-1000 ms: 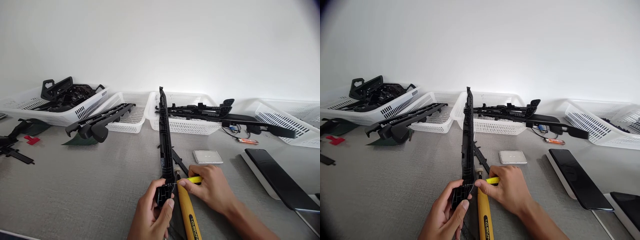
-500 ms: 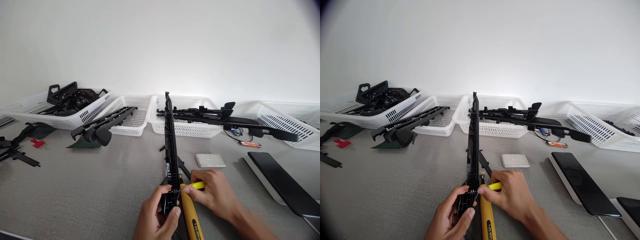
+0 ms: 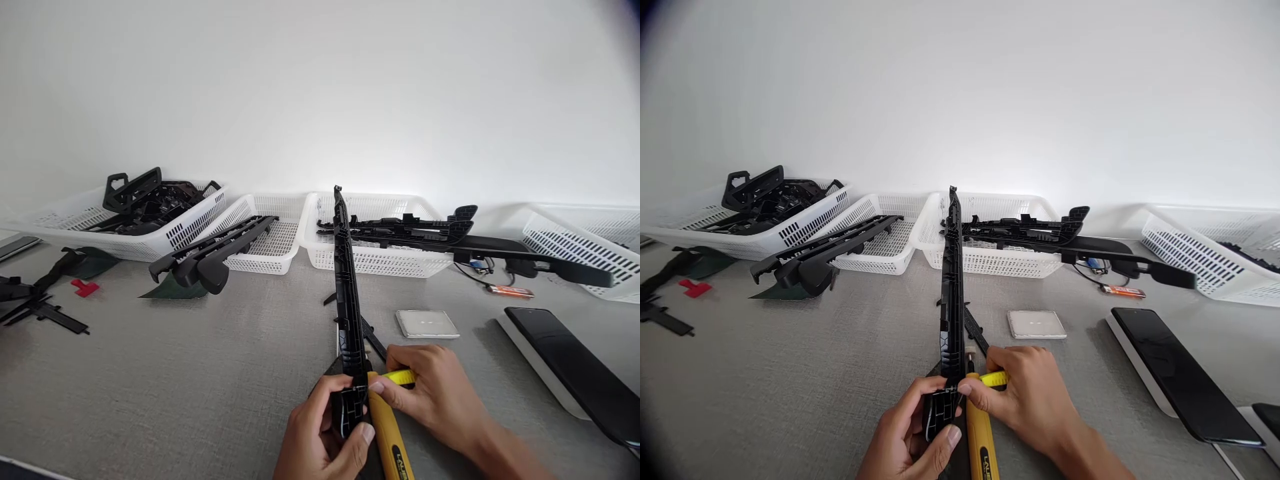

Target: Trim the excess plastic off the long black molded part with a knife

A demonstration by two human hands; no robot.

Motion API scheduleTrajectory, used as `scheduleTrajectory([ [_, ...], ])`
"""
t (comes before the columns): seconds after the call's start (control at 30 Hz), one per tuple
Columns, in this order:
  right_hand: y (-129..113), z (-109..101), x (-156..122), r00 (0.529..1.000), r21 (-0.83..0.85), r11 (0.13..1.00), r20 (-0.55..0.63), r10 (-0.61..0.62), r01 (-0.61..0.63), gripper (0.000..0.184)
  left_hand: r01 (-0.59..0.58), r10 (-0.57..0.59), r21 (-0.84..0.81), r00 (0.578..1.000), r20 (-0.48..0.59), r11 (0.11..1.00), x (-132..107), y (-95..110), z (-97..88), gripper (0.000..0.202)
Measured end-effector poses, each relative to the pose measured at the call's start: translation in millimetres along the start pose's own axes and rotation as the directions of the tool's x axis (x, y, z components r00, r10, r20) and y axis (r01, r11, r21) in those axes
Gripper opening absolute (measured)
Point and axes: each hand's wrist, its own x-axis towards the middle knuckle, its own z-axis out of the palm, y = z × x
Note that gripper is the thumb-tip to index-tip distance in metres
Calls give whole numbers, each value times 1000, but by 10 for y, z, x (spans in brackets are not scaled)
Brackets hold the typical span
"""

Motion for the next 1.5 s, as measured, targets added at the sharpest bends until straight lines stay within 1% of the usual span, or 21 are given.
scheduleTrajectory([
  [0.2, -18, 20, -14, 999, 18, 999, 19, -51, 50, 85, 44, -44, -78, 999, 6, 996, -6, -62, 5, 52],
  [0.3, -9, 15, -15, 999, 9, 999, 8, -35, 35, 86, 50, -50, -104, 999, -1, 993, -5, -85, -2, 58],
  [0.4, -13, 15, -16, 1000, 12, 1000, -2, -29, 29, 86, 33, -34, -85, 999, -5, 996, -5, -88, -5, 58],
  [0.5, -33, 25, -20, 995, 12, 995, -2, -99, 99, 84, 16, -17, -91, 1000, -12, 996, -3, -95, 2, 57],
  [0.57, -46, 32, -24, 992, 9, 992, -9, -124, 124, 83, 17, -19, -108, 1000, -17, 994, 2, -108, 8, 58],
  [0.67, -56, 40, -28, 991, 7, 991, -19, -134, 134, 83, 33, -35, -110, 999, -22, 993, 9, -131, 10, 61],
  [0.77, -59, 49, -34, 979, 8, 979, -22, -202, 202, 84, 63, -66, -91, 997, -27, 994, 8, -145, 0, 65],
  [0.83, -59, 51, -35, 971, 2, 972, -46, -234, 234, 84, 81, -83, -78, 996, -22, 994, 2, -148, -9, 68],
  [0.93, -63, 46, -32, 967, -24, 971, -90, -239, 238, 82, 86, -87, -70, 996, -15, 994, -3, -146, -14, 70],
  [1.07, -63, 32, -22, 959, -18, 963, -78, -271, 270, 83, 53, -56, -77, 998, -38, 996, 8, -143, 2, 69],
  [1.17, -36, 16, -13, 963, -26, 971, -122, -240, 239, 80, 39, -45, -91, 997, -59, 995, 10, -141, 16, 66],
  [1.23, -14, 5, -8, 968, -42, 978, -143, -207, 203, 78, 52, -60, -98, 995, -74, 994, 2, -132, 19, 65],
  [1.3, 1, -1, -3, 971, -53, 980, -136, -196, 191, 76, 82, -91, -108, 992, -85, 991, -9, -116, 13, 66],
  [1.4, 0, 0, 3, 966, -59, 974, -129, -225, 219, 75, 151, -161, -124, 984, -70, 981, -20, -92, -6, 74],
  [1.5, -10, 2, 13, 952, -78, 968, -182, -248, 237, 72, 190, -200, -138, 978, -60, 972, -22, -89, -24, 84],
])
